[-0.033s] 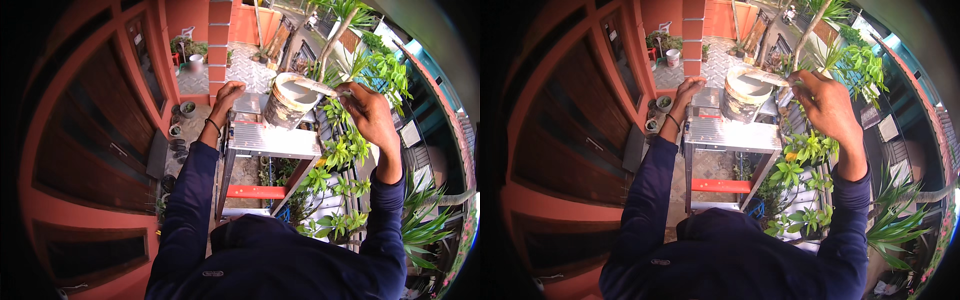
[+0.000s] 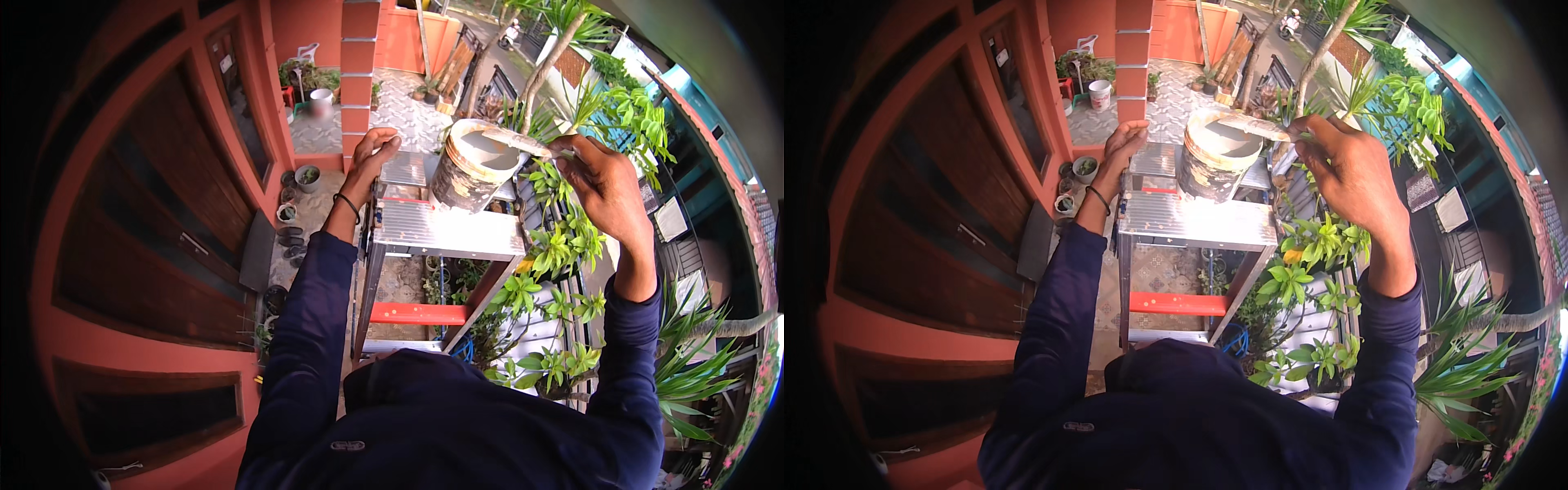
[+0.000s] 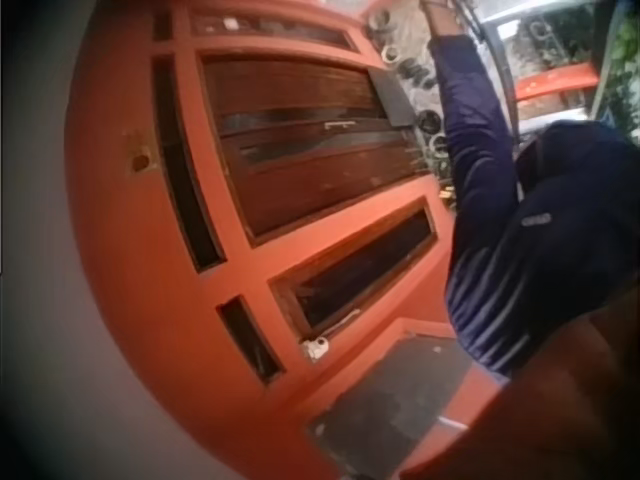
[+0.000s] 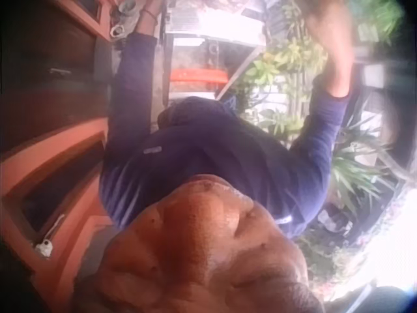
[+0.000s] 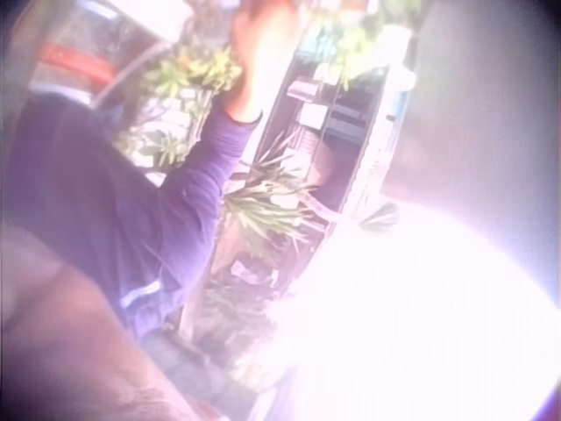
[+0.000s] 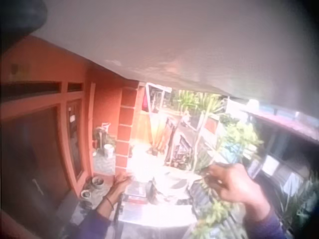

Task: The person stands on a ladder and uses a paintbrush to apply white paint to a ceiling overhang. They repeatedly dip the brush into a paint can and stroke the ceiling surface.

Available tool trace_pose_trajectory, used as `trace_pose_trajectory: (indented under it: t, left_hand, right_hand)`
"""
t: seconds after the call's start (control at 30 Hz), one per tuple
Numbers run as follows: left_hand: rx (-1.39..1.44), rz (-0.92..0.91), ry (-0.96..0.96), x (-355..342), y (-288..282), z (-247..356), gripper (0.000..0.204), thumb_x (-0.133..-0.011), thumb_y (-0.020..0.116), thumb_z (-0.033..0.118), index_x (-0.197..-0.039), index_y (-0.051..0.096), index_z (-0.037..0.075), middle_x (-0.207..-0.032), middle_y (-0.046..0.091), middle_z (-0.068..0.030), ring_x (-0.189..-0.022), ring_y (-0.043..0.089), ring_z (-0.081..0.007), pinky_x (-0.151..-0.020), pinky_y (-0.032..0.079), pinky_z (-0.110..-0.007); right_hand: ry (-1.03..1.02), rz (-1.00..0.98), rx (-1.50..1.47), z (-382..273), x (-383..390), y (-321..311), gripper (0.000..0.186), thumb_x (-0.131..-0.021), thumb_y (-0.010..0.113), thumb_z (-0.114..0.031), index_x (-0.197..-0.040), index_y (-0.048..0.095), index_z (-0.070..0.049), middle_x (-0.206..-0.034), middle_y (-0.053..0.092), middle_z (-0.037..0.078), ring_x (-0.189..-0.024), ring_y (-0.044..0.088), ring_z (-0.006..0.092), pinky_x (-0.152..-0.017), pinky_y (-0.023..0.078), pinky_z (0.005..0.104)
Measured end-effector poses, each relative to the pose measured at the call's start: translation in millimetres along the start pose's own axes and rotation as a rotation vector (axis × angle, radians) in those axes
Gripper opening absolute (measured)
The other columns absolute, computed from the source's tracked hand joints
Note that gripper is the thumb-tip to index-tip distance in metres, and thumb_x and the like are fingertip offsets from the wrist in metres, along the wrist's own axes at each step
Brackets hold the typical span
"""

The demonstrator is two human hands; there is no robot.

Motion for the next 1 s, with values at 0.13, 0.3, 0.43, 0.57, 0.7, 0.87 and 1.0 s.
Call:
trace_pose_trajectory:
  t: [0.13,0.3,0.43,0.57,0.7,0.87,1.0]
  left_hand:
    - [-0.364,-0.288,0.29,-0.5,0.7,51.8,0.097,-0.083,0.09,0.061,-0.15,0.052,0.004,-0.15,0.055,-0.0251,-0.139,0.057,-0.0379,-0.116,0.045,-0.047]
    - [-0.312,-0.584,0.206,15.6,53.8,75.2,0.137,-0.058,0.108,0.045,-0.163,0.032,-0.001,-0.157,0.052,-0.0223,-0.153,0.043,-0.0353,-0.13,0.03,-0.047]
    - [0.017,-0.6,0.104,14.8,71.6,79.5,0.135,-0.053,0.111,0.028,-0.159,0.034,-0.004,-0.155,0.053,-0.0212,-0.151,0.045,-0.0325,-0.128,0.034,-0.043]
    - [0.075,-0.623,0.091,15.6,73.9,77.6,0.128,-0.056,0.109,0.022,-0.159,0.036,-0.003,-0.154,0.055,-0.019,-0.146,0.05,-0.0297,-0.126,0.036,-0.041]
    - [-0.063,-0.578,0.203,17.1,73.2,79.1,0.125,-0.056,0.106,0.025,-0.158,0.04,-0.002,-0.151,0.059,-0.0174,-0.142,0.054,-0.0285,-0.124,0.039,-0.04]
    - [-0.151,-0.561,0.319,22.4,70.4,90.5,0.124,-0.055,0.105,0.031,-0.157,0.043,-0.001,-0.148,0.062,-0.0183,-0.138,0.058,-0.0291,-0.121,0.042,-0.04]
    - [-0.223,-0.573,0.398,29.7,71.8,100.6,0.122,-0.057,0.105,0.033,-0.157,0.042,0.0,-0.146,0.062,-0.0201,-0.137,0.06,-0.0307,-0.12,0.044,-0.042]
  right_hand:
    - [0.008,0.013,-0.025,0.6,3.9,5.4,0.018,-0.103,0.07,-0.009,-0.12,0.071,-0.002,-0.104,0.074,0.022,-0.09,0.073,0.0427,-0.079,0.056,0.0427]
    - [-0.009,0.008,-0.061,3.2,7.1,10.0,0.019,-0.102,0.069,-0.008,-0.119,0.072,-0.002,-0.105,0.073,0.022,-0.092,0.072,0.0439,-0.08,0.056,0.0444]
    - [-0.021,-0.005,-0.013,7.2,4.8,11.1,0.019,-0.101,0.068,-0.006,-0.119,0.072,-0.002,-0.105,0.073,0.022,-0.094,0.072,0.0451,-0.081,0.056,0.046]
    - [-0.021,-0.001,0.0,9.9,5.2,12.3,0.02,-0.1,0.069,-0.005,-0.119,0.073,-0.002,-0.103,0.072,0.021,-0.094,0.071,0.0449,-0.08,0.055,0.046]
    - [-0.04,0.008,-0.029,9.6,7.1,8.6,0.019,-0.099,0.071,-0.004,-0.118,0.074,-0.003,-0.101,0.073,0.02,-0.09,0.071,0.0424,-0.078,0.055,0.045]
    - [-0.083,0.04,-0.084,1.0,9.2,3.3,0.022,-0.093,0.074,-0.007,-0.116,0.076,-0.009,-0.088,0.068,0.017,-0.077,0.069,0.0428,-0.067,0.053,0.05]
    - [-0.122,0.039,-0.012,-7.7,12.2,7.7,0.021,-0.093,0.076,-0.01,-0.114,0.076,-0.007,-0.083,0.063,0.016,-0.071,0.068,0.0398,-0.062,0.051,0.0489]
Point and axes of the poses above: each hand's wrist, its own x-axis away from the middle knuckle, its own y-axis out of the palm, z = x × y, the point moved 1 cm from there along -x, towards the middle knuckle
